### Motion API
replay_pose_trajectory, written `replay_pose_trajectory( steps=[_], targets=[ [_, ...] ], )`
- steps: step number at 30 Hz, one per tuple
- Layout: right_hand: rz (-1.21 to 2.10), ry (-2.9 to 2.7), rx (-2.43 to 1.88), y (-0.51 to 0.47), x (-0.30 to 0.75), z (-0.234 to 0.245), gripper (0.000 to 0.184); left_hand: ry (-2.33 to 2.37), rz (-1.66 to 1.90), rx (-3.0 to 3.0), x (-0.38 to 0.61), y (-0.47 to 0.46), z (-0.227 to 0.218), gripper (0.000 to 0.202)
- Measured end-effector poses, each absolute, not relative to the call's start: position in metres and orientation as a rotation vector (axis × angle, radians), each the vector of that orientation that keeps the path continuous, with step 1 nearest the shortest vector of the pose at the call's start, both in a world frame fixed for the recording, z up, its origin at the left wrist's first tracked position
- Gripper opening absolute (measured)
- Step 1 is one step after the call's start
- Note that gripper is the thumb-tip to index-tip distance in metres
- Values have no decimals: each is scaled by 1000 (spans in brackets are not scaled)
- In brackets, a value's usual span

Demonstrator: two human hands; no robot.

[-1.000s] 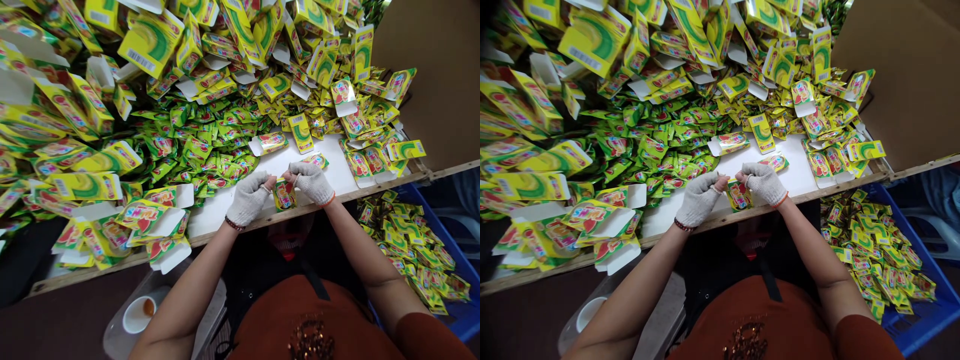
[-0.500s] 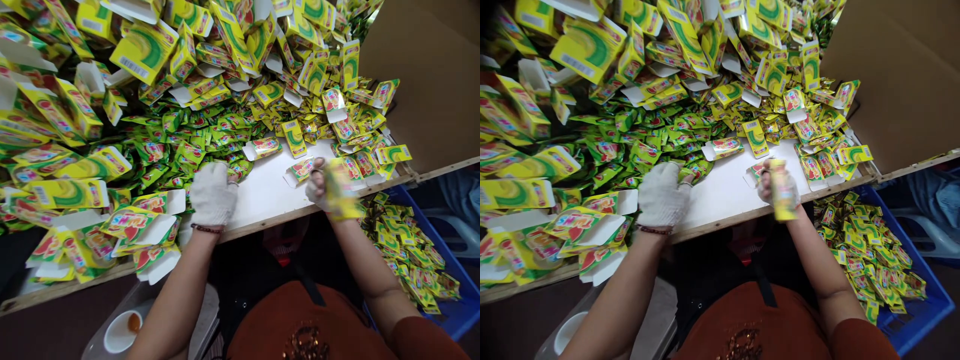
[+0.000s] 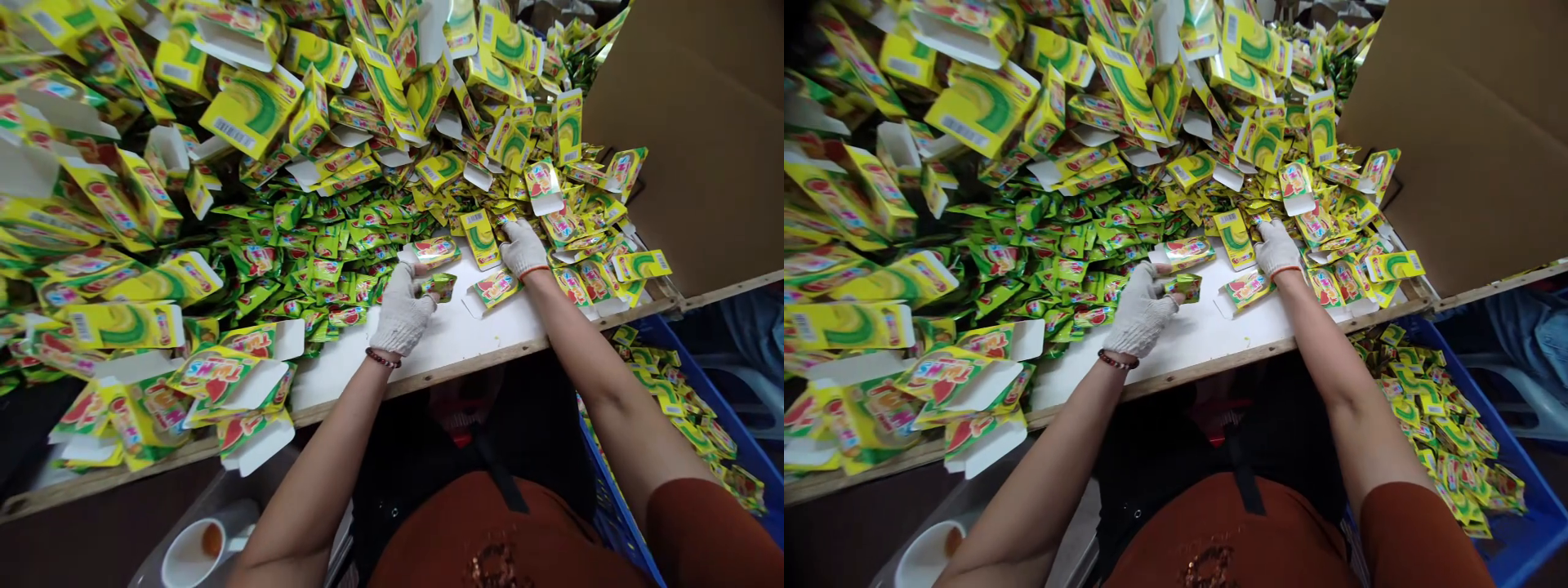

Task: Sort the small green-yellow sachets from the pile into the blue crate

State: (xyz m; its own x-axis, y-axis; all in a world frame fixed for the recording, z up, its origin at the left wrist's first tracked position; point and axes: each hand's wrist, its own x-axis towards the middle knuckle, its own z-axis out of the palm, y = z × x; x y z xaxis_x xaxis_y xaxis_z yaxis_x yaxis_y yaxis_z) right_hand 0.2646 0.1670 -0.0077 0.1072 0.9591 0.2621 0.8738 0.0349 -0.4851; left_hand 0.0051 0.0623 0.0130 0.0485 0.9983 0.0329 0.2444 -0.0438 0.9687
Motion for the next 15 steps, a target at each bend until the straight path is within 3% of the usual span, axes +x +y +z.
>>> replay_pose_trajectory(
  steps=[2, 6, 11, 15],
  targets=[
    [177, -1774, -1804, 166, 272, -8, 32, 1246, 1100, 1300, 11, 64, 7, 43],
    [200, -1579, -1683, 136, 282, 5, 15, 1275, 1144, 1188, 9, 63, 4, 29],
    [911, -1710, -1307, 72, 246, 23, 29, 1310, 1127, 1258, 6, 57, 6, 22],
    [1075, -1895, -1282, 55, 210, 25, 29, 1214, 1112, 1202, 8, 54, 2, 32]
  ],
)
